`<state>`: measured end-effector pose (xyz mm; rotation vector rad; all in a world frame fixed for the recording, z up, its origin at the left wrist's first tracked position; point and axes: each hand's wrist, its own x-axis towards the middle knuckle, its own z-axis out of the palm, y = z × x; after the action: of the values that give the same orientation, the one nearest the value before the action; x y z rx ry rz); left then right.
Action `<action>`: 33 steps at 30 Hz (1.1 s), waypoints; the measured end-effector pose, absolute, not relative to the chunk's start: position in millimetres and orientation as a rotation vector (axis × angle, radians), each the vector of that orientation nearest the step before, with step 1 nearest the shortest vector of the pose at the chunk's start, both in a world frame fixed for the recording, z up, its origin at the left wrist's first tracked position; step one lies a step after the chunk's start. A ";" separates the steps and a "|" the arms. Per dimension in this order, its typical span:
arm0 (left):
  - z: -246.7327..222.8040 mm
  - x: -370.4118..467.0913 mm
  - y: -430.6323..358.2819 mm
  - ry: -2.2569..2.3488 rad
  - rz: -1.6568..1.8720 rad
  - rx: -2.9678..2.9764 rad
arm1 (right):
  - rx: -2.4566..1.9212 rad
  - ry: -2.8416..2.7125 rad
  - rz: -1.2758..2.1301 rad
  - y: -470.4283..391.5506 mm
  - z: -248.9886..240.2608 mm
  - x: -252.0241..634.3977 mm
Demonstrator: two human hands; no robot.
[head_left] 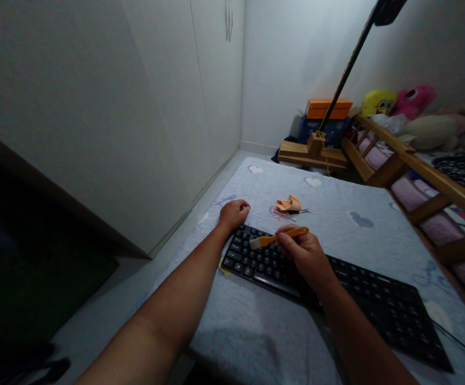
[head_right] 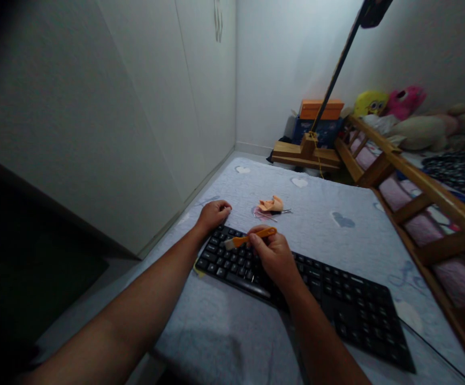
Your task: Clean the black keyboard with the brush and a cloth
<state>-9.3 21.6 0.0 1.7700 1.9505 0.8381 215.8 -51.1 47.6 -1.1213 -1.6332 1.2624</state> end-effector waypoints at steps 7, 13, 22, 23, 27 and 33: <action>-1.6 -10.1 22.0 1.940 0.852 1.776 | -0.998 -1.880 1.617 -60.5 53.4 208.0; -1.0 -10.0 21.8 1.938 0.855 1.769 | -1.092 -1.922 1.378 -44.9 45.4 209.5; -4.5 -11.2 24.6 1.937 0.849 1.777 | -1.150 -1.952 1.100 -18.1 57.0 210.6; -4.4 -11.1 24.6 1.940 0.849 1.776 | -1.161 -1.936 1.078 -15.2 57.1 211.0; -2.4 -10.6 23.6 1.939 0.852 1.777 | -1.226 -1.842 1.011 -7.9 55.2 214.0; 0.1 -9.8 22.6 1.950 0.832 1.766 | -1.234 -1.694 1.039 -13.4 59.4 216.5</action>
<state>-9.8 22.6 0.1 1.7661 1.9498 0.8317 216.5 -13.4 59.4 -1.2336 -1.6942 1.0390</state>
